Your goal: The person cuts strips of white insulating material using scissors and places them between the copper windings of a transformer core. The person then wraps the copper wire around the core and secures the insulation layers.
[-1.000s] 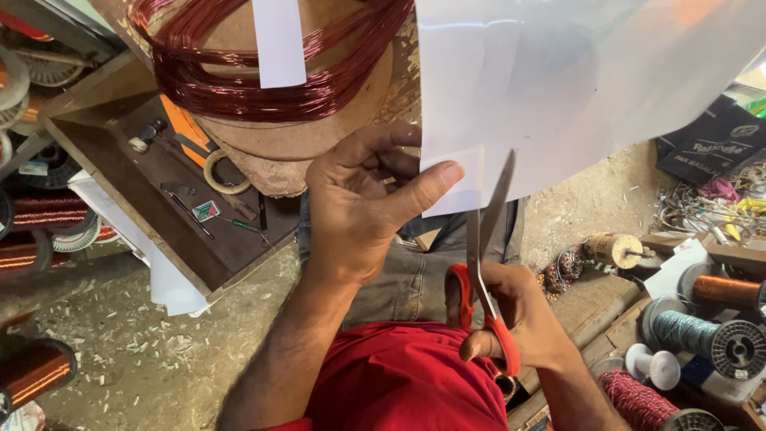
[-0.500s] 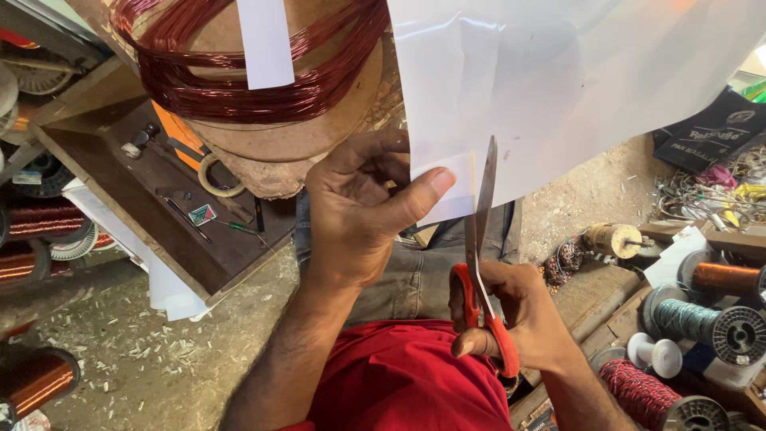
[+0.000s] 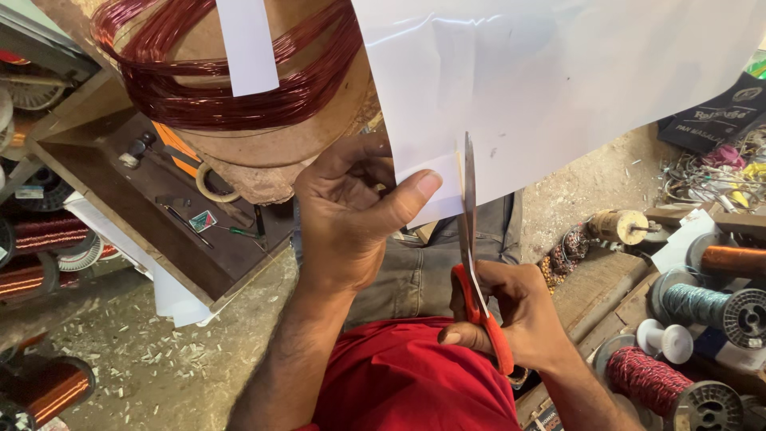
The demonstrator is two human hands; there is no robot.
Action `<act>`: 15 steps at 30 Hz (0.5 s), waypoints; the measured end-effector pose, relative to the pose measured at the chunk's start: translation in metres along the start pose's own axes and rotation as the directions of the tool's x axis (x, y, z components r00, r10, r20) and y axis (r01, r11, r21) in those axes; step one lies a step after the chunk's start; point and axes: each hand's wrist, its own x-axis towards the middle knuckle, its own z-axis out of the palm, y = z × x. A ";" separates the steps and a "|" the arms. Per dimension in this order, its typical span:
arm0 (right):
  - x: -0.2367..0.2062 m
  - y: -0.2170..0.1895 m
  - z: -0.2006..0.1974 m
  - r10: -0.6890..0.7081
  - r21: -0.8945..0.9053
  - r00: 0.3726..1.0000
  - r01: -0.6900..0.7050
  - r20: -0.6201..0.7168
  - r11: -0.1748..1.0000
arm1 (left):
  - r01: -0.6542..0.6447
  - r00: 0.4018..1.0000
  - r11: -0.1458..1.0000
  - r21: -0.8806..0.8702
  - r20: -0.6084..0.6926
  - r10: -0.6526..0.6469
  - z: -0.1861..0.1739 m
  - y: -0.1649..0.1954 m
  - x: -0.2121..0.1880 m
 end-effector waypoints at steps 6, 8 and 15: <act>0.000 0.000 0.002 -0.013 -0.003 1.000 0.013 -0.016 1.000 | 0.003 1.000 1.000 -0.021 -0.008 -0.003 -0.003 -0.004 -0.001; 0.000 0.001 0.002 -0.003 -0.008 1.000 0.002 -0.022 1.000 | 0.007 1.000 1.000 -0.026 -0.013 -0.007 -0.003 -0.005 -0.002; -0.002 0.008 -0.002 0.012 -0.037 0.998 -0.014 -0.061 0.999 | -0.065 0.997 0.982 0.178 -0.017 0.069 0.000 0.000 0.004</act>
